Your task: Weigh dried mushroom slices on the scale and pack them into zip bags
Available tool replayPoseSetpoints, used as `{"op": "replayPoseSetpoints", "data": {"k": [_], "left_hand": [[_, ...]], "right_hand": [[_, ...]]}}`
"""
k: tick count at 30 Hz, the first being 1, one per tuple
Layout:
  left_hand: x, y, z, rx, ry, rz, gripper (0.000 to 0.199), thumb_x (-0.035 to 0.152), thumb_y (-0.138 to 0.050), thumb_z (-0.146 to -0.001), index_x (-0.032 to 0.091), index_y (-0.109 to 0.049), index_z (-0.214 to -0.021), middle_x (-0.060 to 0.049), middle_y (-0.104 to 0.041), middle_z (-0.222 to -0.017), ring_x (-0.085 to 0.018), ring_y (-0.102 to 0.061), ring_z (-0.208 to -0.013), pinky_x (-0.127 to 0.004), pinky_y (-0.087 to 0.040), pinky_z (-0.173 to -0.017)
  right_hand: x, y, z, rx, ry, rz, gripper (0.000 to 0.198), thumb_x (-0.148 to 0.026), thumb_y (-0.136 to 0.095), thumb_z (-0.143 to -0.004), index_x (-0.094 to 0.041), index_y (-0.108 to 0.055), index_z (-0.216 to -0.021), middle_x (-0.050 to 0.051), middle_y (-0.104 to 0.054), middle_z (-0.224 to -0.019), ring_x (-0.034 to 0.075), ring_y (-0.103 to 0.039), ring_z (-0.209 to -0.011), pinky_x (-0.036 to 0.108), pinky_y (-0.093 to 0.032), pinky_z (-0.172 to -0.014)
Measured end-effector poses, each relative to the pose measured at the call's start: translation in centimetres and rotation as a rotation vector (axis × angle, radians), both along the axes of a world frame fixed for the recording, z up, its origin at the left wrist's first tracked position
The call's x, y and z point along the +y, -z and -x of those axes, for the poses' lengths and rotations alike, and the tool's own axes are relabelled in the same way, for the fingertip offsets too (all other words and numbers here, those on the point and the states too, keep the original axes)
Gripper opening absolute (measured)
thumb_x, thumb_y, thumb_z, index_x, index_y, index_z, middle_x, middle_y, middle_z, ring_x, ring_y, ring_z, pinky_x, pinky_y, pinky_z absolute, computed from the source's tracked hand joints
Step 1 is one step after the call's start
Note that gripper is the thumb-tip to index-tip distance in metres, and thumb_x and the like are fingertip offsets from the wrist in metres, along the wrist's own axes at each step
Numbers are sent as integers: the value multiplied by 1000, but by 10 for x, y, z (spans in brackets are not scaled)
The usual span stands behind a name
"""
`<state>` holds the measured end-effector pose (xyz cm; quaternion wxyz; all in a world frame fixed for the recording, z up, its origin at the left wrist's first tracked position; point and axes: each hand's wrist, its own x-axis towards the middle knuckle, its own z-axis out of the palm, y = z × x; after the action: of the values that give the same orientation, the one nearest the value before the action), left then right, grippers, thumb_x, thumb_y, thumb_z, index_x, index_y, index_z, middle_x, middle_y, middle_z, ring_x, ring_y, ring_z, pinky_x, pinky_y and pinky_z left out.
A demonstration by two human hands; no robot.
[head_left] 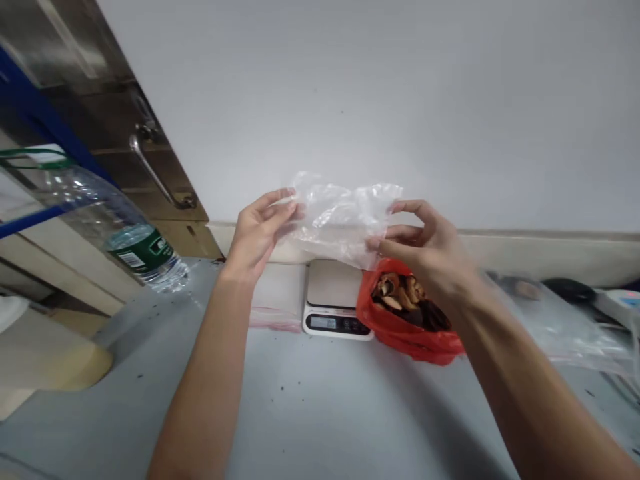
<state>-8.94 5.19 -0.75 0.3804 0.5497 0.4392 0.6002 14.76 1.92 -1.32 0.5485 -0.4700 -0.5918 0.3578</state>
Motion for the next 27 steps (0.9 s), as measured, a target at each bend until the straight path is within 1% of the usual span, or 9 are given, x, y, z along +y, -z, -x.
{"op": "replayPoseSetpoints", "data": {"k": [3, 5, 8, 10, 13, 18, 22, 25, 27], "left_hand": [[8, 13, 44, 276, -234, 49, 40, 31, -76, -78, 20, -72, -116, -6, -78, -93, -20, -74, -88, -29, -57, -77], [11, 21, 72, 474, -329, 138, 28, 31, -67, -81, 23, -70, -108, -5, -75, -86, -19, -73, -81, -26, -54, -70], [8, 30, 102, 581, -216, 293, 11, 34, -67, -78, 23, -67, -79, -1, -67, -62, -17, -65, -57, -25, -47, -55], [3, 31, 111, 644, -96, 379, 17, 36, -70, -74, 24, -64, -65, 2, -59, -49, -15, -56, -46, -24, -40, -48], [-5, 30, 109, 743, 52, 455, 18, 37, -71, -70, 24, -63, -60, 5, -52, -42, -13, -46, -40, -23, -34, -45], [0, 36, 81, 866, 302, 503, 15, 32, -70, -72, 23, -76, -82, 1, -70, -66, -17, -65, -63, -24, -49, -63], [10, 51, 59, 1039, 321, 535, 31, 30, -67, -78, 23, -76, -107, -5, -78, -100, -21, -71, -90, -27, -53, -80], [13, 58, 50, 1176, 296, 594, 51, 33, -69, -82, 29, -68, -132, -9, -69, -134, -27, -70, -110, -35, -53, -94], [12, 59, 45, 1250, 286, 650, 62, 39, -71, -83, 33, -60, -143, -12, -57, -151, -32, -70, -114, -40, -55, -93]], "right_hand": [[0, 6, 34, -240, 102, -227, 20, -35, -71, -84, -25, -65, -101, 2, -75, -84, 22, -74, -79, 36, -59, -74], [-2, 16, 58, -496, 46, -431, 13, -26, -58, -95, -25, -69, -101, 5, -77, -89, 21, -73, -82, 34, -56, -77], [-8, 35, 94, -913, -235, -586, 31, -5, -47, -96, -21, -74, -99, 7, -77, -86, 19, -69, -83, 28, -48, -67], [-13, 47, 112, -1139, -419, -548, 33, 1, -48, -94, -19, -74, -95, 8, -77, -86, 20, -68, -85, 27, -42, -61], [-20, 62, 126, -1293, -596, -432, 22, -6, -55, -98, -17, -74, -94, 9, -78, -94, 22, -69, -91, 29, -42, -63], [-25, 76, 127, -1251, -637, -334, 12, -17, -61, -100, -17, -73, -102, 11, -78, -103, 25, -69, -99, 31, -47, -71], [-25, 79, 127, -1235, -641, -334, 16, -13, -59, -99, -17, -74, -104, 11, -78, -105, 26, -70, -100, 33, -51, -74], [-25, 79, 129, -1241, -654, -319, 18, -11, -58, -98, -16, -74, -105, 11, -78, -105, 27, -71, -103, 35, -54, -78], [-26, 79, 129, -1235, -657, -304, 20, -9, -57, -98, -15, -75, -106, 12, -78, -107, 28, -71, -106, 36, -55, -81]]}}
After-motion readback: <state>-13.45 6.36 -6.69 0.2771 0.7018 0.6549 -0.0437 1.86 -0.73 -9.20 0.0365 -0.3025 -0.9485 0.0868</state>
